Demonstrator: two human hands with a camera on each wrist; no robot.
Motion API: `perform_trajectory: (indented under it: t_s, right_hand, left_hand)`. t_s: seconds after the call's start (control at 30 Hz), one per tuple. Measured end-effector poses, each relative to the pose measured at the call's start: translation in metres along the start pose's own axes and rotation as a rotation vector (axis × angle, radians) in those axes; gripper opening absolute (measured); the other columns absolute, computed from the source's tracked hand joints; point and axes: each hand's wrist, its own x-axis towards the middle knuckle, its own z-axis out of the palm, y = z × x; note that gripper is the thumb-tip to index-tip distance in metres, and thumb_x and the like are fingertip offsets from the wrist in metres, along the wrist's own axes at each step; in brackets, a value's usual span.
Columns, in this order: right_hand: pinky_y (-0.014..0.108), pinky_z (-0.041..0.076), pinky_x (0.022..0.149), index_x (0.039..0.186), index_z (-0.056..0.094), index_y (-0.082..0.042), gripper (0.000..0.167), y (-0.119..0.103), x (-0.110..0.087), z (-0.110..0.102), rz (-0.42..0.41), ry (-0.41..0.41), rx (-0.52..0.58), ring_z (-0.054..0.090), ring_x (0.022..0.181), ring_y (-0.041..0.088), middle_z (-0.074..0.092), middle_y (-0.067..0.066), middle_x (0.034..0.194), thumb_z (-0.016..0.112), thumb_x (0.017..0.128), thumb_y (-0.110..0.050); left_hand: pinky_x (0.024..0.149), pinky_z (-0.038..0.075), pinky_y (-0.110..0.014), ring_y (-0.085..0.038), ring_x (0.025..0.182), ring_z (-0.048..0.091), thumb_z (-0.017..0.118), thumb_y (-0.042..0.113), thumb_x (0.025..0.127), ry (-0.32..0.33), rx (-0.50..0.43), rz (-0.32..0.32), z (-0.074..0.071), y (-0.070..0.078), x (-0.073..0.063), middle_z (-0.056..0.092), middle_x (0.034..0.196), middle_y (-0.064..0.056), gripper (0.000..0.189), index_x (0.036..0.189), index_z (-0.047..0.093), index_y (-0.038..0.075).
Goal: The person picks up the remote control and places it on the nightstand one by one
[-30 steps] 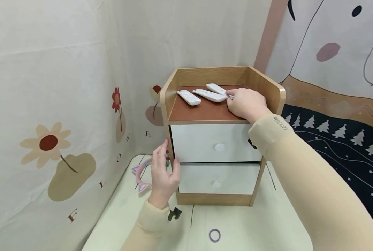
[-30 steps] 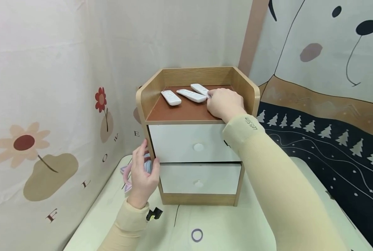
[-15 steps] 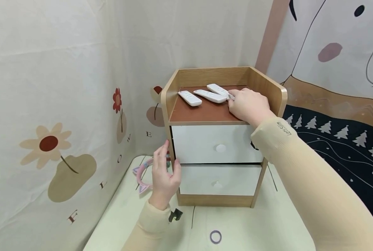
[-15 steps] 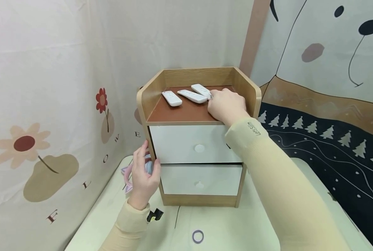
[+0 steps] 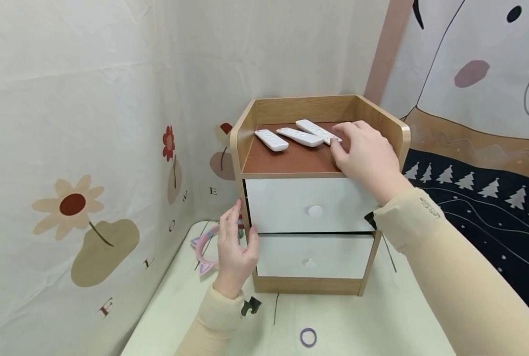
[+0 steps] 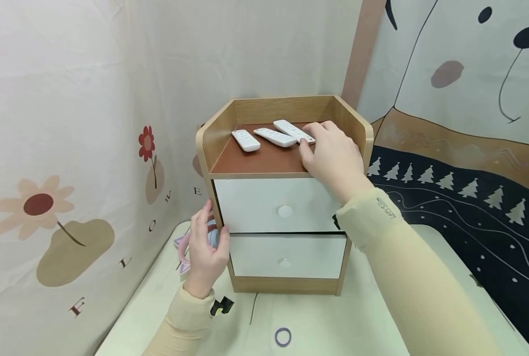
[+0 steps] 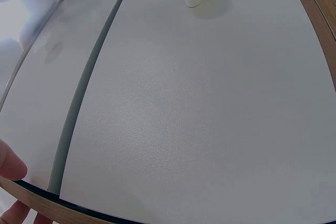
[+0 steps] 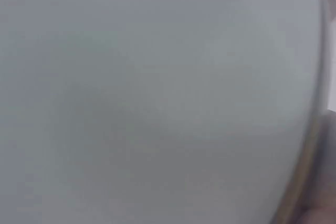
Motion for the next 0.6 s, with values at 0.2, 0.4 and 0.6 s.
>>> perform_trajectory:
  t_s: [0.2,0.4,0.6]
  right_hand:
    - [0.038,0.051,0.083,0.134,0.076,-0.011,0.033,0.004,-0.036,0.015,-0.189,0.253,0.182,0.064,0.089,0.025,0.073,0.012,0.123,0.067,0.105,-0.022]
    - [0.017,0.047,0.087,0.126,0.08,-0.008,0.028,0.005,-0.069,0.025,-0.3,0.38,0.365,0.062,0.094,0.014,0.077,0.01,0.116,0.074,0.099,-0.009]
    - [0.012,0.049,0.081,0.126,0.08,-0.004,0.033,0.017,-0.097,0.03,-0.315,0.42,0.509,0.06,0.089,-0.001,0.075,0.013,0.114,0.074,0.094,0.002]
  left_hand:
    - [0.091,0.051,-0.033,-0.033,0.119,0.06,0.064,0.002,0.097,0.007,0.008,0.034,0.001,-0.001,0.0,0.057,0.144,-0.025,0.072,0.166,0.044,0.005]
    - [0.089,0.051,-0.026,-0.032,0.114,0.061,0.063,0.003,0.099,0.004,0.005,0.026,0.001,-0.002,0.0,0.057,0.145,-0.025,0.07,0.166,0.044,0.004]
    - [0.089,0.051,-0.027,-0.032,0.112,0.061,0.062,0.004,0.099,-0.002,0.012,0.013,0.001,-0.002,0.0,0.056,0.146,-0.025,0.07,0.166,0.043,0.004]
